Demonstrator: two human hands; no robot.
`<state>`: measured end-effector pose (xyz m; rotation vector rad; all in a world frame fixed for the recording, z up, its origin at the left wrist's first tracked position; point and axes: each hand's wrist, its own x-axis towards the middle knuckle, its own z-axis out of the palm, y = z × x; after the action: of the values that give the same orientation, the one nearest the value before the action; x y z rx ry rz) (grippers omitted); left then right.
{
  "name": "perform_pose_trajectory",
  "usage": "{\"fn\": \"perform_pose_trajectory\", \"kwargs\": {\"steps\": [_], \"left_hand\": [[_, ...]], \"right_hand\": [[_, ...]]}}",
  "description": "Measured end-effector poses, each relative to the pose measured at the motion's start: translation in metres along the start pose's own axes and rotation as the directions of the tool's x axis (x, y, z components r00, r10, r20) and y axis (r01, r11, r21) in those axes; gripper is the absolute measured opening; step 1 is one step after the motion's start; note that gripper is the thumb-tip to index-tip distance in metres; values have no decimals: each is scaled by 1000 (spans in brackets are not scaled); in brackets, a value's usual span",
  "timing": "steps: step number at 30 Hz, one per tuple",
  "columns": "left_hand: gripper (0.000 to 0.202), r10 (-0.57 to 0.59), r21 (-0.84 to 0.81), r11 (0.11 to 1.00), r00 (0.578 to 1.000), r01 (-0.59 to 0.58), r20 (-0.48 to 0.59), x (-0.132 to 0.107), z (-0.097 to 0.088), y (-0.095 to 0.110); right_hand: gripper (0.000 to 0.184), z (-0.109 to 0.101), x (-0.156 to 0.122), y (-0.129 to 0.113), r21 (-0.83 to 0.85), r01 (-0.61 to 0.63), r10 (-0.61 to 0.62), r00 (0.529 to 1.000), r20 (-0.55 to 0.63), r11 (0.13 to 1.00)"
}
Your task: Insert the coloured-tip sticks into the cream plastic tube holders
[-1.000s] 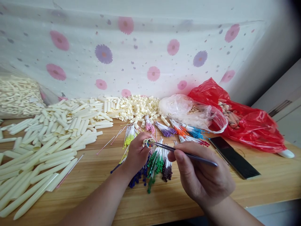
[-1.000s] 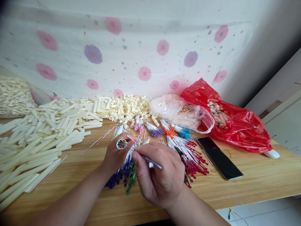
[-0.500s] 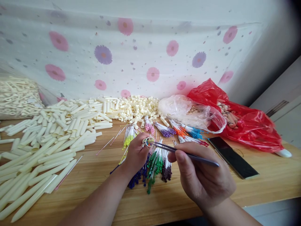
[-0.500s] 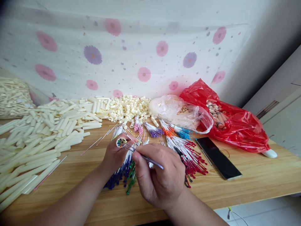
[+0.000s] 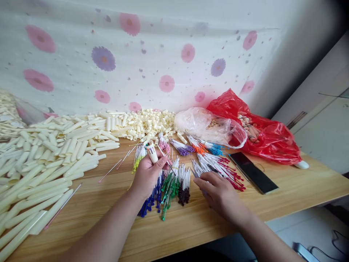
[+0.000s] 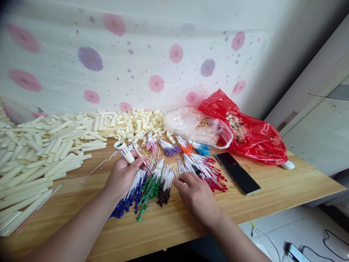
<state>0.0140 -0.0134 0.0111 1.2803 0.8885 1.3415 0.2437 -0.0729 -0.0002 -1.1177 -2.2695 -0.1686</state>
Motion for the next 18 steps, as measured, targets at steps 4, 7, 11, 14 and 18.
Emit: {"fn": "perform_pose_trajectory", "kwargs": {"steps": [4, 7, 11, 14, 18], "left_hand": [[20, -59, -80, 995, 998, 56, -37, 0, 2, 4], [21, -79, -120, 990, 996, 74, -44, 0, 2, 7], [21, -118, -168, 979, 993, 113, -18, 0, 3, 7], [22, -160, -256, 954, 987, 153, -7, -1, 5, 9], [26, -225, -367, 904, 974, 220, 29, -2, 5, 13]], "right_hand": [[27, 23, -7, -4, -93, -79, 94, 981, 169, 993], [29, 23, 1, -3, -71, -83, 95, 980, 176, 994], [25, 20, 21, -10, 205, -63, 83, 992, -92, 977], [23, 24, 37, -22, 368, 20, 63, 976, -211, 930], [30, 28, 53, -33, 443, 154, -22, 957, -289, 883]]}}
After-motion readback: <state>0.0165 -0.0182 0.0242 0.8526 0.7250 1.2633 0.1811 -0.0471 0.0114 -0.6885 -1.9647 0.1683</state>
